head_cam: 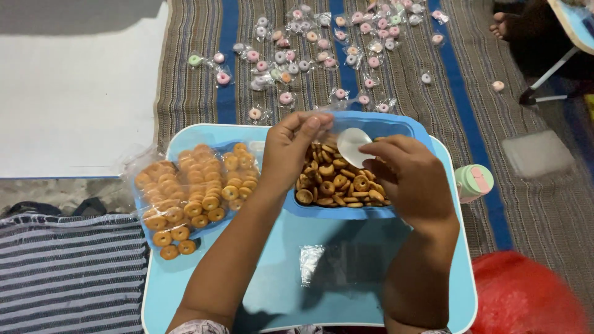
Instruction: Packaging small ring-shaped snacks into individual plastic bags by hand.
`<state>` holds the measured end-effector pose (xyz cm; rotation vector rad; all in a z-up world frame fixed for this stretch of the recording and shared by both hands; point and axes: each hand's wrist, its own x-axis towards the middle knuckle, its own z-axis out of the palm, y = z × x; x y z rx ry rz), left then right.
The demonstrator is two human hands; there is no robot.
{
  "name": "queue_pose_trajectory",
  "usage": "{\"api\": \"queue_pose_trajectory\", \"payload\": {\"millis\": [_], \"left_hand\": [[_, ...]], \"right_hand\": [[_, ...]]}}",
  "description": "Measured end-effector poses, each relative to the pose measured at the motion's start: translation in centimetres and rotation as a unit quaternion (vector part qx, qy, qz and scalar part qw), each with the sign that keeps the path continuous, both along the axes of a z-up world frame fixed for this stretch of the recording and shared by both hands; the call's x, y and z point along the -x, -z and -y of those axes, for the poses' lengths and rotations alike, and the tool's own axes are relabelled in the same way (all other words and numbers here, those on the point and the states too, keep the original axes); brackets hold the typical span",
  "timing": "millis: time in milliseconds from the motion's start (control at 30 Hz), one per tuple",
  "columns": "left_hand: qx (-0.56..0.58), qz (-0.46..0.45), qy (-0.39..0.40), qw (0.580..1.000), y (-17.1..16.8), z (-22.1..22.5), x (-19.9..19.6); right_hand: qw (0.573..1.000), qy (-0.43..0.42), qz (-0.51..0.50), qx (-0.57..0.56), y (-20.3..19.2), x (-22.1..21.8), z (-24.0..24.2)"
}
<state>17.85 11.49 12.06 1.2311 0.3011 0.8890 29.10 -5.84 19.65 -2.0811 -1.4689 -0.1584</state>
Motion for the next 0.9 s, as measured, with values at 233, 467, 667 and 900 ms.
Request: {"api": "queue_pose_trajectory", "payload": {"millis": [233,467,667,900], "left_hand": [[0.072,0.048,-0.003,0.996,1.5,-0.4,-0.8],[0.106,0.066,0.008,0.992,1.4,-0.6,-1.0],[0.085,0.049,0.021,0.995,2.2,-0.8,-1.1],[0.064,0.02,0.015,0.998,0.4,-0.3,-0.4]], "right_hand": [[0.978,-0.015,0.096,0.182,4.9,1.2,-3.1],[0.977,0.022,0.17,0.129,11.5,2.0,-6.3],[0.97,0.03,0.215,0.105,11.2,3.1,-7.3],[0.972,-0.003,0.211,0.106,8.0,3.1,-5.5]]}}
